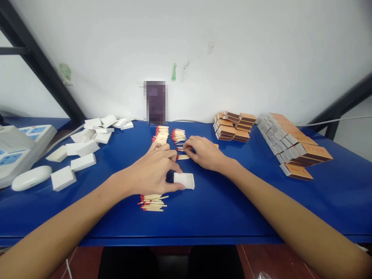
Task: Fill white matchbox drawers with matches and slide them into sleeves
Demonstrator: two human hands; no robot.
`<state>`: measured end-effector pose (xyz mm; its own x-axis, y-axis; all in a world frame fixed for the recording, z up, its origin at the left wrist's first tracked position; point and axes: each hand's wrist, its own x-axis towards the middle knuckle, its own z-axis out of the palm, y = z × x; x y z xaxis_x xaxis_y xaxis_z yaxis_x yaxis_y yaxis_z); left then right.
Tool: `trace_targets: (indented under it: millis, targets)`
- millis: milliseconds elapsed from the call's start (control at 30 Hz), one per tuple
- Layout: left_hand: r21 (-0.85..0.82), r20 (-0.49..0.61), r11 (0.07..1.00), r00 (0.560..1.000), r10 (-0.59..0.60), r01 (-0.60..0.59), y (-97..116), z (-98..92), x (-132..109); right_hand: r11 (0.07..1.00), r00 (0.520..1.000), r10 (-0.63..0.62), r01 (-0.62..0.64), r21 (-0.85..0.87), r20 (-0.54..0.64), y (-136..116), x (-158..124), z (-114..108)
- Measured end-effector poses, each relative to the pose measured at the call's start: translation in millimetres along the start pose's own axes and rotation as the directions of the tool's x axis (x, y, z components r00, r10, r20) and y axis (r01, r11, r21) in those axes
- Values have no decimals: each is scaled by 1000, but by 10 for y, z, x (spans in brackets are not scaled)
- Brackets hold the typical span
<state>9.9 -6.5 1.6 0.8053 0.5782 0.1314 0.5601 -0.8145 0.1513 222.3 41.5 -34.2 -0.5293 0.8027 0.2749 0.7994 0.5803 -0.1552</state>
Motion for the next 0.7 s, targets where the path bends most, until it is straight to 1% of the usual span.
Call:
trace_targets:
  millis: [367, 533, 600, 700]
  targets:
    - [3, -13, 1000, 1000, 15, -14, -2, 7, 0, 1000, 1000, 0, 0, -11, 7, -5, -9, 5]
    - [49, -42, 998, 999, 33, -31, -2, 50, -13, 1000, 1000, -20, 20, -10, -2, 3, -8, 9]
    - [70, -56, 997, 998, 35, -31, 3, 21, -9, 1000, 1000, -21, 21, -10, -3, 5, -8, 11]
    - [89, -99, 995, 994, 48, -40, 30, -117, 13, 1000, 1000, -17, 17, -17, 1, 7, -7, 15]
